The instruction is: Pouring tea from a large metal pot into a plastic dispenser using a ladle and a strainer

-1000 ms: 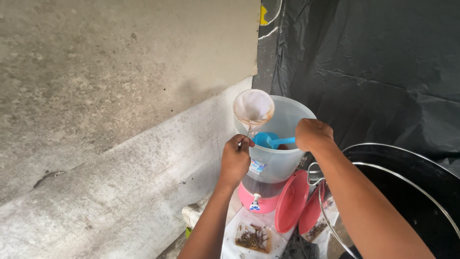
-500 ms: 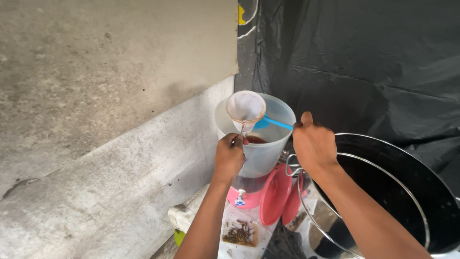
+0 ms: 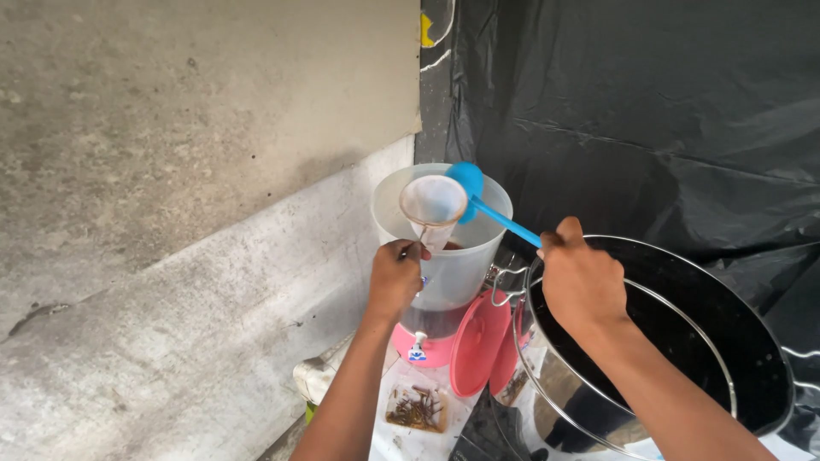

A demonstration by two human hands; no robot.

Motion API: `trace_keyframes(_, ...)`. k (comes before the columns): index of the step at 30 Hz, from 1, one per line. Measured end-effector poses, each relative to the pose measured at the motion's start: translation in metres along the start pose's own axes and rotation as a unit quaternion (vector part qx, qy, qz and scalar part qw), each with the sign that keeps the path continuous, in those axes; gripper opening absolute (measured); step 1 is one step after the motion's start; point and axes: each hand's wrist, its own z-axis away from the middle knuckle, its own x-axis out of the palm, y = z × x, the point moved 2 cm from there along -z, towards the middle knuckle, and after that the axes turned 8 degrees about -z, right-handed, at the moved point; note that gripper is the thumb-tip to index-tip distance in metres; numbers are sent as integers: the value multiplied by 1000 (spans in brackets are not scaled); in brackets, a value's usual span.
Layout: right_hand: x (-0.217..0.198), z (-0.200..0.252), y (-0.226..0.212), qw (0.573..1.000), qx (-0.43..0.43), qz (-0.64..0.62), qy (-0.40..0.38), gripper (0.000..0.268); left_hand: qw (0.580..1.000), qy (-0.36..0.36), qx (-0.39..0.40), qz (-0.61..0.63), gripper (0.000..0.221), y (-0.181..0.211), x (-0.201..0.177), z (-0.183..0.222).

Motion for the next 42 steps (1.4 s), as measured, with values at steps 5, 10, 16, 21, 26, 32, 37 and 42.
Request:
trace_keyframes(5,3,-19,51,984,126,-66,-108,38,997,16,9,-77,32,-34,-12,-18)
trace_keyframes(10,-85,-20,87,924,216,-277,-148,41,989,-3,10,-144,34,-11,-19,-7)
trace_keyframes(16,-107,-13,217,868,257,-413,-99,35,975,27,58,-213,36,-2,-18,-20)
trace_keyframes(21,-131,30,312,918,236,-310,-75,37,939,61,104,-323,24,-3,-28,-35)
trace_keyframes(26,-149,79,330,902,254,-330,-115,37,924,38,96,-369,30,-6,-18,-40)
trace_keyframes(32,-174,101,233,902,277,-69,-322,43,912,54,122,-388,31,-46,-13,-74)
trace_keyframes(37,-101,114,234,938,204,-16,-280,44,864,32,64,-498,37,-38,-25,-68)
trace_keyframes(42,-53,102,216,956,129,-23,-262,41,843,21,43,-535,38,-45,-33,-67)
